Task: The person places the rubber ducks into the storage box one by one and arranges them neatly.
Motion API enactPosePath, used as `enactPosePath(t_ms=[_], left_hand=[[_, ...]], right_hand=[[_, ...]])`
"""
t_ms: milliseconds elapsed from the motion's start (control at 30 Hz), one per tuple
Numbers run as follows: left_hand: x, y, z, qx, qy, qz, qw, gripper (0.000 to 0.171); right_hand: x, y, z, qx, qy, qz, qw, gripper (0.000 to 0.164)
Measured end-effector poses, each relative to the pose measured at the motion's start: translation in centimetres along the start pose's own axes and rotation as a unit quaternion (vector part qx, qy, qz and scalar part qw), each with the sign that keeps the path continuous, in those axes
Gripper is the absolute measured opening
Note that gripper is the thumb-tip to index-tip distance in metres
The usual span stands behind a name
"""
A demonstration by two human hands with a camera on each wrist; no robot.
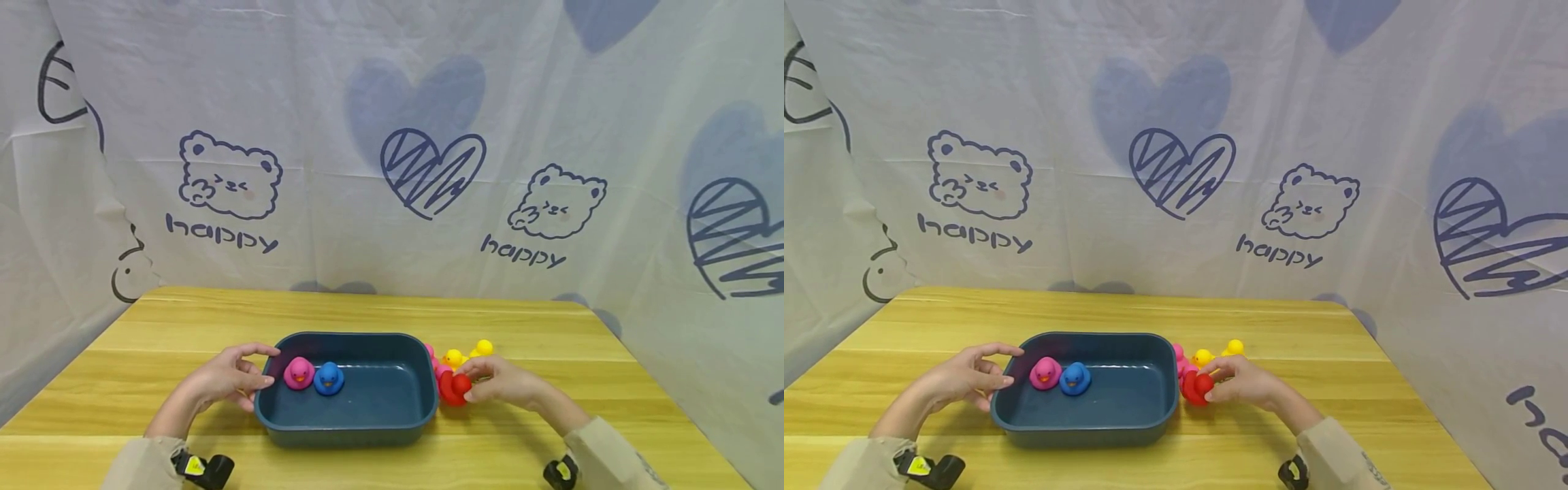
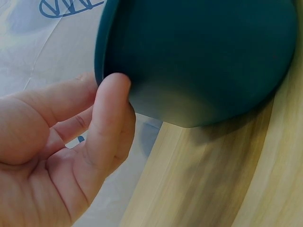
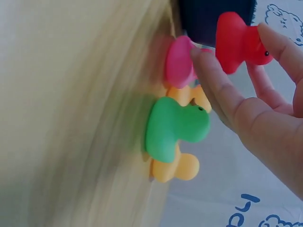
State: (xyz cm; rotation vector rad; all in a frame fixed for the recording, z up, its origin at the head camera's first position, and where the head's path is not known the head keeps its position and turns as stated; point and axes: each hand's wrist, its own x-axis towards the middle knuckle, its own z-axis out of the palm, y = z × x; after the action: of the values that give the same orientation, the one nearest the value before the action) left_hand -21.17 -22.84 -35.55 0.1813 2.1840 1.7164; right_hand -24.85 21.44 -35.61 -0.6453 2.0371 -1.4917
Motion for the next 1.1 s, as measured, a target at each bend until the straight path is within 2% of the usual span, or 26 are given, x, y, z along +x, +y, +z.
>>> enactPosePath(t_ms=[167,433,600,867,1100], left_hand=[[0.0,0.0,0.0,-0.001,0.0,0.0,1.0,0.056],[0.0,0.1,0.0,-0.001,0.001,-0.002,1.0,0.056],[0.0,0.1,0.0,0.001,0.001,-0.003,1.0,0.056],[0.0,-0.1,0.0,0.001,-0.001,0.0,1.0,0.056],[0.0,0.0,0.0,-0.001,-0.003,0.002,1.0,0.056]], right_hand=[[0.3,-0.5,-0.4,0.05,0.007,-0.002,0.999,0.024],[0.6,-1.6,-0.2,0.06,0.041,-0.017,0.997,0.038],[1.3,-2.2,0.0,0.09,0.062,-0.035,0.993,0.044],[2.7,-3.5,0.9,0.135,0.065,-0.04,0.988,0.043],[3.8,-4.3,1.7,0.143,0.067,-0.028,0.987,0.041]])
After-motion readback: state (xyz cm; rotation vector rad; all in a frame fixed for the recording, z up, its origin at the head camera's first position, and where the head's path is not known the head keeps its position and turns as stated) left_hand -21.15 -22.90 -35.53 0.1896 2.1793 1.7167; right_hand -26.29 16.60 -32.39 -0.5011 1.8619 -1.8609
